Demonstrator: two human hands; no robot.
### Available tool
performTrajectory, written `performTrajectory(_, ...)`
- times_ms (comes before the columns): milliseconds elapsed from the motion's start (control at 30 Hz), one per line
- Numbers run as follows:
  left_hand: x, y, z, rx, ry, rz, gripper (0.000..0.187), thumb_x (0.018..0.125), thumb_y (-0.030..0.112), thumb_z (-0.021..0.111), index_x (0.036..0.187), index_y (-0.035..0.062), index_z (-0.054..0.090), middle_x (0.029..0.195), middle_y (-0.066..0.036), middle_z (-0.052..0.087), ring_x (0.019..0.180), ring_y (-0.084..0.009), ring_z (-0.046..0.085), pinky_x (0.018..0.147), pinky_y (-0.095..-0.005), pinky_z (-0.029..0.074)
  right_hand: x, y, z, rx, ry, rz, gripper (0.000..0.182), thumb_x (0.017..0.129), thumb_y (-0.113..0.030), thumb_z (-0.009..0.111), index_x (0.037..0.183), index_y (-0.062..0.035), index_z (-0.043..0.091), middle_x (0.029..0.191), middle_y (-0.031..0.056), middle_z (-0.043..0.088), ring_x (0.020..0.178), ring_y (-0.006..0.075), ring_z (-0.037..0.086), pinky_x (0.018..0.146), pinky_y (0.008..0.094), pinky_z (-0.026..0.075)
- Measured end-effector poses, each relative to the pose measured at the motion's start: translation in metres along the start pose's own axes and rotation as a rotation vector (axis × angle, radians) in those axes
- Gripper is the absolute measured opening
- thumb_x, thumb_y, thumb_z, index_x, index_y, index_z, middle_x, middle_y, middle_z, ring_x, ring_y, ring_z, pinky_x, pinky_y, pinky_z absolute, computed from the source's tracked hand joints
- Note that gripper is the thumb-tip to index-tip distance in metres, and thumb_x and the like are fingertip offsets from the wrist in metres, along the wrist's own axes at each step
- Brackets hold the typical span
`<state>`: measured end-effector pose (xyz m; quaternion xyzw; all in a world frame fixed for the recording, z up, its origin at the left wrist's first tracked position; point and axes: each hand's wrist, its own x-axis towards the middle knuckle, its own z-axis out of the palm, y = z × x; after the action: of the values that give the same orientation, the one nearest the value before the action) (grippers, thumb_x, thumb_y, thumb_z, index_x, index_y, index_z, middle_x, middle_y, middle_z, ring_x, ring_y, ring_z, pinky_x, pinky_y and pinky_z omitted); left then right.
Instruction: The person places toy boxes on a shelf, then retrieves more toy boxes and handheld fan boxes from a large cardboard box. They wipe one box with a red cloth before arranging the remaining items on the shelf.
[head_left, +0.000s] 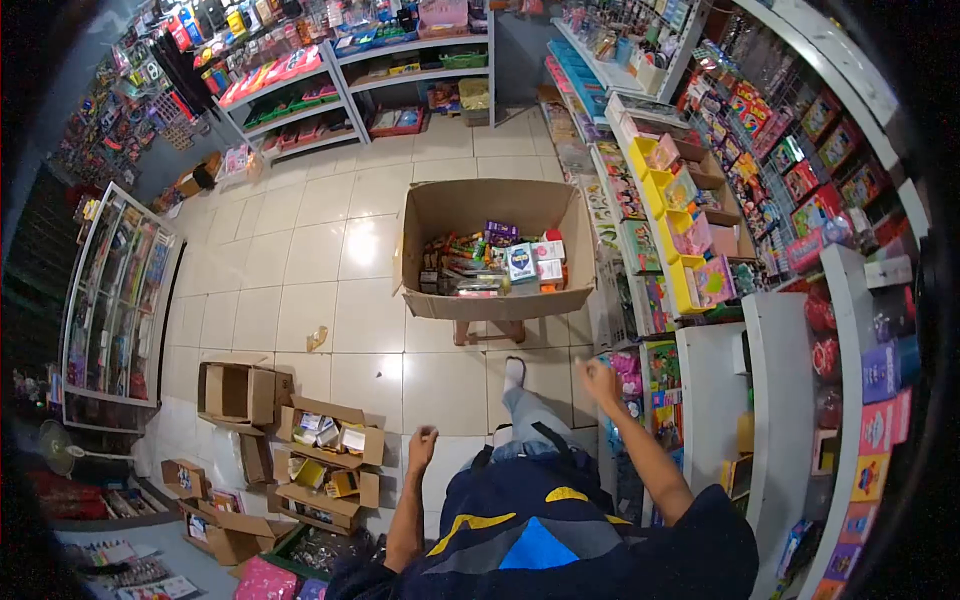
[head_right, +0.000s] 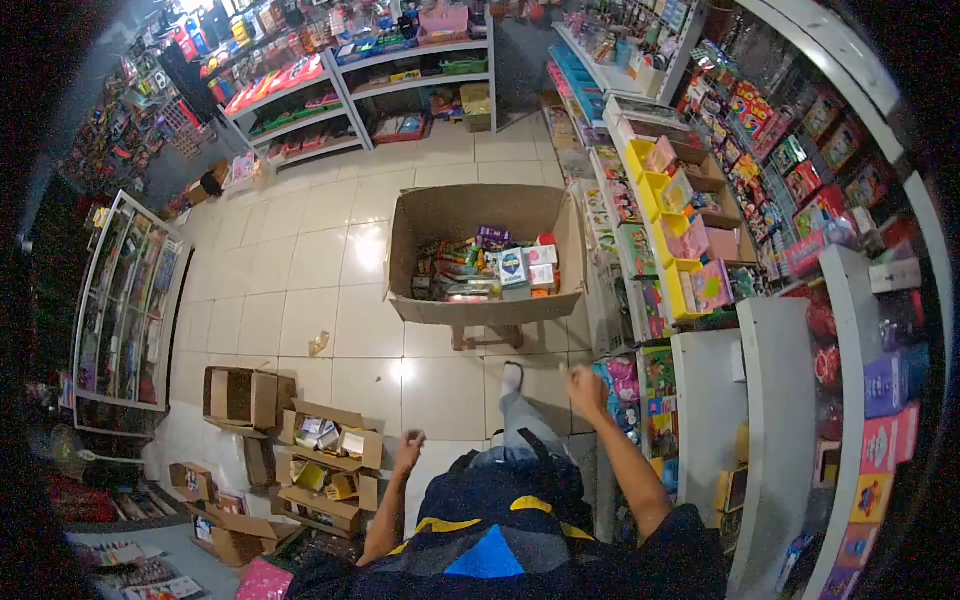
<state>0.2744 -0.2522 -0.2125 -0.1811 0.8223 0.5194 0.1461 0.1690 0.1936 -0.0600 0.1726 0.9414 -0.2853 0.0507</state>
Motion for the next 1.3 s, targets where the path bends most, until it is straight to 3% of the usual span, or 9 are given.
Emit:
performTrajectory(100,0.034,0.097,-0.009,-0.007,0.14,0.213,0.035,0.088,0.024,0.062,0.113,-0.0004,0.057,0.098,-0.014,0.064,0.089,-0.0235,0.061,0.077,-0.0357,0.049,0.07,-0.057,-0.013,0.122,0.138,-0.059,0.05,0.09,-0.049,0.052,0.068,-0.0048,0.058,0.062,0.0149,0.06,0.062,0.0393,0.059,0.058,0.0468,0.042)
performTrajectory(267,0.112,0.216,-0.027,0.234,0.346,0.507,0.05,0.078,0.022,0.073,0.12,0.0055,0.052,0.121,-0.017,0.052,0.111,-0.0321,0.049,0.096,-0.0417,0.038,0.193,-0.094,0.01,0.23,0.082,-0.235,0.039,0.089,-0.048,0.054,0.095,-0.0098,0.06,0.073,0.0108,0.065,0.068,0.0319,0.064,0.059,0.0436,0.046)
performTrajectory(433,0.163,0.326,-0.048,0.681,0.158,0.732,0.061,0.069,0.026,0.078,0.124,0.0182,0.053,0.126,-0.007,0.052,0.126,-0.0291,0.041,0.108,-0.0474,0.025,0.303,-0.081,0.079,-0.094,-0.395,0.023,0.061,0.079,-0.047,0.065,0.119,-0.0023,0.053,0.112,0.0207,0.062,0.105,0.034,0.059,0.087,0.0453,0.046)
performTrajectory(733,0.227,0.317,-0.012,0.794,-0.159,0.677,0.02,0.085,0.028,0.062,0.102,0.0219,0.069,0.1,0.001,0.066,0.106,-0.0183,0.056,0.103,-0.0438,0.03,0.359,-0.064,0.176,0.188,-0.469,0.379,0.095,0.073,-0.049,0.072,0.14,0.0023,0.03,0.142,0.0271,0.035,0.13,0.0414,0.036,0.104,0.0482,0.036)
performTrajectory(867,0.227,0.319,-0.011,0.79,-0.167,0.611,0.023,0.084,0.027,0.062,0.105,0.0233,0.068,0.1,0.001,0.065,0.1,-0.0194,0.057,0.097,-0.042,0.034,0.359,-0.08,0.184,0.043,-0.346,0.47,0.095,0.069,-0.048,0.077,0.14,-0.002,0.034,0.136,0.0259,0.043,0.128,0.0401,0.039,0.102,0.047,0.038)
performTrajectory(933,0.226,0.316,-0.01,0.785,-0.17,0.593,0.023,0.083,0.026,0.062,0.106,0.0239,0.068,0.101,0.001,0.065,0.099,-0.0194,0.057,0.097,-0.0421,0.034,0.358,-0.082,0.189,0.018,-0.23,0.458,0.074,0.063,-0.043,0.081,0.118,0.0004,0.057,0.12,0.0232,0.057,0.113,0.0367,0.053,0.096,0.043,0.043)
performTrajectory(1067,0.229,0.328,-0.012,0.807,-0.225,0.549,0.021,0.084,0.025,0.061,0.104,0.0234,0.068,0.099,0.002,0.065,0.098,-0.0194,0.056,0.096,-0.0433,0.034,0.355,-0.074,0.189,0.21,-0.233,0.379,0.07,0.063,-0.034,0.083,0.116,-0.0011,0.053,0.113,0.0183,0.058,0.106,0.0332,0.055,0.09,0.0424,0.045)
performTrajectory(1167,0.231,0.346,-0.017,0.813,-0.35,0.5,0.034,0.081,0.033,0.066,0.113,0.0211,0.064,0.105,-0.002,0.063,0.1,-0.0226,0.056,0.093,-0.0453,0.035,0.345,-0.069,0.192,0.582,-0.075,0.188,0.061,0.062,-0.015,0.084,0.111,-0.0033,0.049,0.104,0.0142,0.06,0.097,0.0257,0.059,0.084,0.0364,0.046)
performTrajectory(1300,0.249,0.338,-0.009,0.642,-0.471,0.343,0.082,0.074,0.047,0.073,0.141,0.0177,0.035,0.138,-0.013,0.04,0.122,-0.0341,0.044,0.094,-0.0544,0.035,0.332,-0.1,0.148,0.721,-0.272,-0.074,0.065,0.067,-0.02,0.084,0.121,-0.0051,0.051,0.11,0.0127,0.06,0.104,0.0212,0.057,0.088,0.0347,0.045)
